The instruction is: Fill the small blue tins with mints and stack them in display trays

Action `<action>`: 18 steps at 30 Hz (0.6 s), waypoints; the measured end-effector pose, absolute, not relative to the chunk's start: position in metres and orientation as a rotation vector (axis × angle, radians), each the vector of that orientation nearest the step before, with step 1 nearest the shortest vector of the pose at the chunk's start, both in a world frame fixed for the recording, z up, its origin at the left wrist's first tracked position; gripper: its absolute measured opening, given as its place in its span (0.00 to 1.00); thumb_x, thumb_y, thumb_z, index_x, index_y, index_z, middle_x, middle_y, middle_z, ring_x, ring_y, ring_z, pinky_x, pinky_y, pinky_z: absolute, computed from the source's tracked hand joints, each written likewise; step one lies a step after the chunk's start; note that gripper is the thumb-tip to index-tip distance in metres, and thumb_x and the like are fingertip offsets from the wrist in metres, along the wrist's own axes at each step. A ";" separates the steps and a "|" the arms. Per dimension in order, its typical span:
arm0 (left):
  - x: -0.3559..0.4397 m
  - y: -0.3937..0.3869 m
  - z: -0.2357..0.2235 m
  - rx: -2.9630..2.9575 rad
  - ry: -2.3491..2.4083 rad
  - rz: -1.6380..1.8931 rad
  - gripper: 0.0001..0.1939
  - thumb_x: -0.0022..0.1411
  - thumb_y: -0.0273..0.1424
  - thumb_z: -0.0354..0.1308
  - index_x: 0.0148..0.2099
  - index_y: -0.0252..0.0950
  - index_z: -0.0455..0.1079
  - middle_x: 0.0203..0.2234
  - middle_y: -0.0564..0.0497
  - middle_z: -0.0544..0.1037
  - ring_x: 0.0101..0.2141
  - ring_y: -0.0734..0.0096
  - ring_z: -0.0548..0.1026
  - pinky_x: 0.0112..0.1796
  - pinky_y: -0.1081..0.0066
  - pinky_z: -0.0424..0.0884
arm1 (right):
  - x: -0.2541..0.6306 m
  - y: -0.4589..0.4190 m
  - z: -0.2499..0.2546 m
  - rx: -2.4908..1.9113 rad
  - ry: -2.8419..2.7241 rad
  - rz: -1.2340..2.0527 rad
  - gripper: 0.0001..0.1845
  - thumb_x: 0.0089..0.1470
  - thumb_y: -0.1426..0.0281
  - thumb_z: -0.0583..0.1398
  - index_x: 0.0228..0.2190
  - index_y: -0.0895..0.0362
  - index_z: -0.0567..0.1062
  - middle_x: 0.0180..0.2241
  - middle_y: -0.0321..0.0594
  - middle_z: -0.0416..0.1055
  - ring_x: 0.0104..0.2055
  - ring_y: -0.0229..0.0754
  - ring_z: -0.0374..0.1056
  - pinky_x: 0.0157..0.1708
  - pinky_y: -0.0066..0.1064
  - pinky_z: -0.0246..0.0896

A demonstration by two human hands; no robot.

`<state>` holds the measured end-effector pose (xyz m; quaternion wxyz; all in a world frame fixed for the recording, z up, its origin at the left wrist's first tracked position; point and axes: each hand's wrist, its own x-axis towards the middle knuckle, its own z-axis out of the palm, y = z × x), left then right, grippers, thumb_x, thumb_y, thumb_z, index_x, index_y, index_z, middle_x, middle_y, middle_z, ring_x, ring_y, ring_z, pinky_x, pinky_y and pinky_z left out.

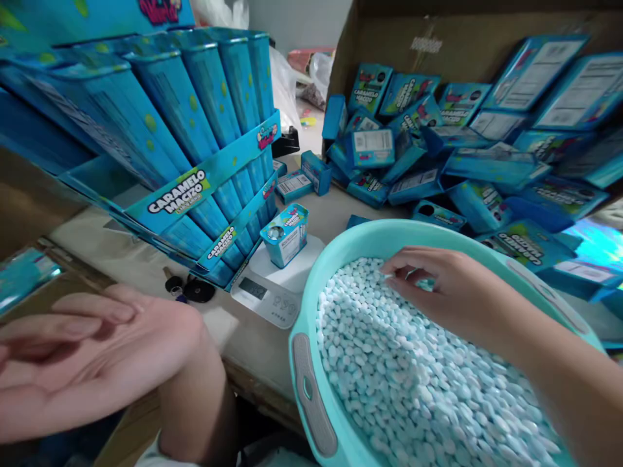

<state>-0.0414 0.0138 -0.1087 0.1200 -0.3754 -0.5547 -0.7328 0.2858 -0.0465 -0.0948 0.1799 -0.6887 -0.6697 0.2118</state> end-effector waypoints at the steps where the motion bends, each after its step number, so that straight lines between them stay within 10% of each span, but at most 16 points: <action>1: -0.044 0.010 -0.108 -1.166 -1.563 -2.150 0.26 0.67 0.46 0.20 0.47 0.50 0.58 0.30 0.52 0.57 0.23 0.66 0.54 0.31 0.61 0.71 | 0.283 -0.045 -0.094 -1.962 -1.878 0.622 0.12 0.54 0.50 0.61 0.34 0.42 0.78 0.38 0.35 0.79 0.37 0.52 0.75 0.33 0.42 0.73; 7: -0.028 0.001 -0.113 -2.203 -1.394 -2.268 0.08 0.68 0.41 0.51 0.47 0.49 0.67 0.33 0.50 0.70 0.32 0.62 0.73 0.34 0.57 0.77 | 0.268 -0.039 -0.092 -2.017 -1.856 0.824 0.13 0.59 0.54 0.59 0.39 0.46 0.77 0.47 0.43 0.75 0.44 0.51 0.73 0.36 0.38 0.71; 12: 0.001 0.017 -0.132 -2.743 -1.639 -1.876 0.34 0.64 0.32 0.59 0.69 0.44 0.52 0.65 0.42 0.60 0.65 0.51 0.61 0.62 0.54 0.65 | 0.248 -0.038 -0.093 -1.851 -1.528 1.009 0.19 0.59 0.53 0.60 0.43 0.53 0.75 0.46 0.46 0.75 0.47 0.51 0.72 0.45 0.39 0.68; 15: 0.009 0.034 -0.150 -2.779 -1.916 -1.635 0.49 0.59 0.36 0.66 0.74 0.40 0.42 0.67 0.38 0.59 0.66 0.43 0.60 0.63 0.48 0.62 | 0.236 -0.038 -0.093 -1.669 -1.390 1.149 0.21 0.59 0.52 0.60 0.43 0.56 0.75 0.43 0.46 0.76 0.45 0.49 0.72 0.46 0.39 0.67; 18: 0.011 0.046 -0.153 -2.723 -1.997 -1.505 0.40 0.56 0.37 0.68 0.68 0.38 0.59 0.58 0.38 0.73 0.58 0.42 0.71 0.58 0.49 0.68 | 0.229 -0.039 -0.096 -1.472 -1.148 1.351 0.19 0.59 0.56 0.61 0.44 0.58 0.76 0.43 0.46 0.76 0.44 0.46 0.72 0.45 0.37 0.68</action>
